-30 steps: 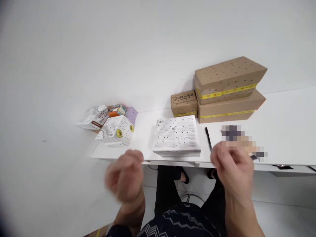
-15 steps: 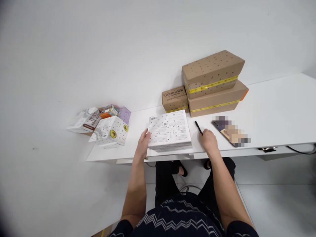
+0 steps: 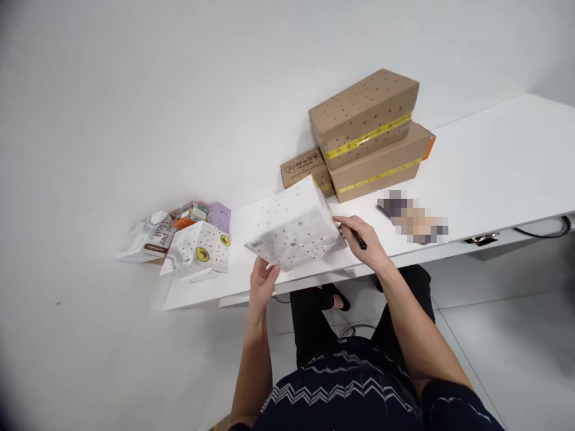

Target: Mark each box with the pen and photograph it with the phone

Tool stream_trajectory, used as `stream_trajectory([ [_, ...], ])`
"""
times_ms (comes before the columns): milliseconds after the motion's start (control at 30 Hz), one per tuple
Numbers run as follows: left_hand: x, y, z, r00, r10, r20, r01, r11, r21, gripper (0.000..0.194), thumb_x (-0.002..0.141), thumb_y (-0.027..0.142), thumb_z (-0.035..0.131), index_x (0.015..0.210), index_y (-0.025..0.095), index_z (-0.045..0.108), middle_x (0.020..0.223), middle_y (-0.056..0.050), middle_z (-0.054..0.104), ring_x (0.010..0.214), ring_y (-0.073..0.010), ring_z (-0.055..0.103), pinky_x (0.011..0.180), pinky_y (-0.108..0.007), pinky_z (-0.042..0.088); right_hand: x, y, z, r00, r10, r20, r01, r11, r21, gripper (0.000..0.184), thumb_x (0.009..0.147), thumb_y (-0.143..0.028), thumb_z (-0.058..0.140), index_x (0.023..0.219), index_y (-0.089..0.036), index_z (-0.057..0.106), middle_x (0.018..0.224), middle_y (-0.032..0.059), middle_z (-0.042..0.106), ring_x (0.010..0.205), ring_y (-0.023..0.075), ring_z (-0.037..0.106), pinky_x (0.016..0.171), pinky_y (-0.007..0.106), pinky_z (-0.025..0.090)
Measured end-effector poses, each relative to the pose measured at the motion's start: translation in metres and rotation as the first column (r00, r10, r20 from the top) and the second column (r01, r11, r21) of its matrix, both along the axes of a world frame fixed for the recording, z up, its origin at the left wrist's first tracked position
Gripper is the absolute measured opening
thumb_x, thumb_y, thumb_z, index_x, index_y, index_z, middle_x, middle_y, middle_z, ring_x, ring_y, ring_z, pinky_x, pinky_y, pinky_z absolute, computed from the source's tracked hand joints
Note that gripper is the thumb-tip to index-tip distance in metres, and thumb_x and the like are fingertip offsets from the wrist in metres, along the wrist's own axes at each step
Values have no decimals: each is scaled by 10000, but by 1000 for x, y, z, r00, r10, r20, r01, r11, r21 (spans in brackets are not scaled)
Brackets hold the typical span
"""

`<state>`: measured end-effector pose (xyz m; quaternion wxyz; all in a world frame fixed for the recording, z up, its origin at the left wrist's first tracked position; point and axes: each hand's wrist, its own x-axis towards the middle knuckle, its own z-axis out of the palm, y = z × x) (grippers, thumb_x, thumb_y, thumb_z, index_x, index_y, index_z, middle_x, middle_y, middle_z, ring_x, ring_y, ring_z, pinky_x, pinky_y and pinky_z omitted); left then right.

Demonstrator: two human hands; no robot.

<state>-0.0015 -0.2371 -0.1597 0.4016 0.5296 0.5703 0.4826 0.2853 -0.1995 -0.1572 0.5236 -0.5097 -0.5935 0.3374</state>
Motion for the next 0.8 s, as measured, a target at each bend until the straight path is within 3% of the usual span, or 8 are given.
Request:
stream_trajectory([
  [133, -3, 0, -21, 991, 64, 119, -55, 996, -71, 445, 728, 367, 702, 1141, 213, 638, 1176, -83, 666, 1147, -239, 588, 1018, -390, 442, -4, -1, -23, 998, -18, -58, 15, 999, -52, 341, 909, -390, 469, 1107, -203, 674, 1038, 98, 673, 878, 191, 664, 780, 359, 559],
  [233, -2, 2, -19, 963, 119, 242, -88, 987, -136, 408, 706, 375, 676, 1078, 209, 664, 1166, -73, 667, 1135, -233, 591, 982, -364, 465, -4, -5, -30, 999, -5, -49, 2, 998, -62, 356, 920, -394, 458, 1151, -206, 653, 1091, 107, 673, 931, 202, 664, 813, 378, 555],
  [300, -1, 5, -13, 946, 181, 269, -140, 976, -164, 419, 728, 482, 630, 1033, 198, 666, 1146, -83, 661, 1073, -225, 613, 918, -357, 498, -3, -7, -29, 999, 8, -38, -10, 998, -64, 363, 926, -409, 450, 1150, -204, 651, 1098, 110, 675, 955, 212, 661, 821, 382, 552],
  [433, -2, 17, -3, 926, 305, 222, -264, 944, -196, 649, 765, 737, 464, 1102, 206, 624, 1140, -105, 641, 926, -202, 630, 751, -333, 533, -5, -7, -18, 998, -47, -46, 43, 994, -98, 393, 926, -470, 452, 1108, -188, 656, 992, 102, 691, 854, 206, 665, 768, 366, 554],
  [567, -1, 27, 9, 950, 300, 89, -288, 949, -131, 718, 829, 754, 334, 1253, 234, 587, 1246, -107, 623, 951, -190, 614, 684, -274, 492, -12, -8, -1, 983, -160, -93, 149, 982, -113, 427, 915, -537, 469, 1096, -199, 656, 941, 80, 691, 791, 194, 657, 753, 356, 542],
  [800, 9, 21, 20, 967, 249, 56, -247, 968, -44, 561, 838, 628, 509, 1107, 167, 680, 1132, -109, 673, 1052, -232, 607, 797, -309, 504, -19, -14, 24, 985, -174, -9, 174, 985, -12, 419, 919, -559, 457, 1051, -229, 679, 995, 86, 695, 895, 225, 643, 799, 366, 519],
])
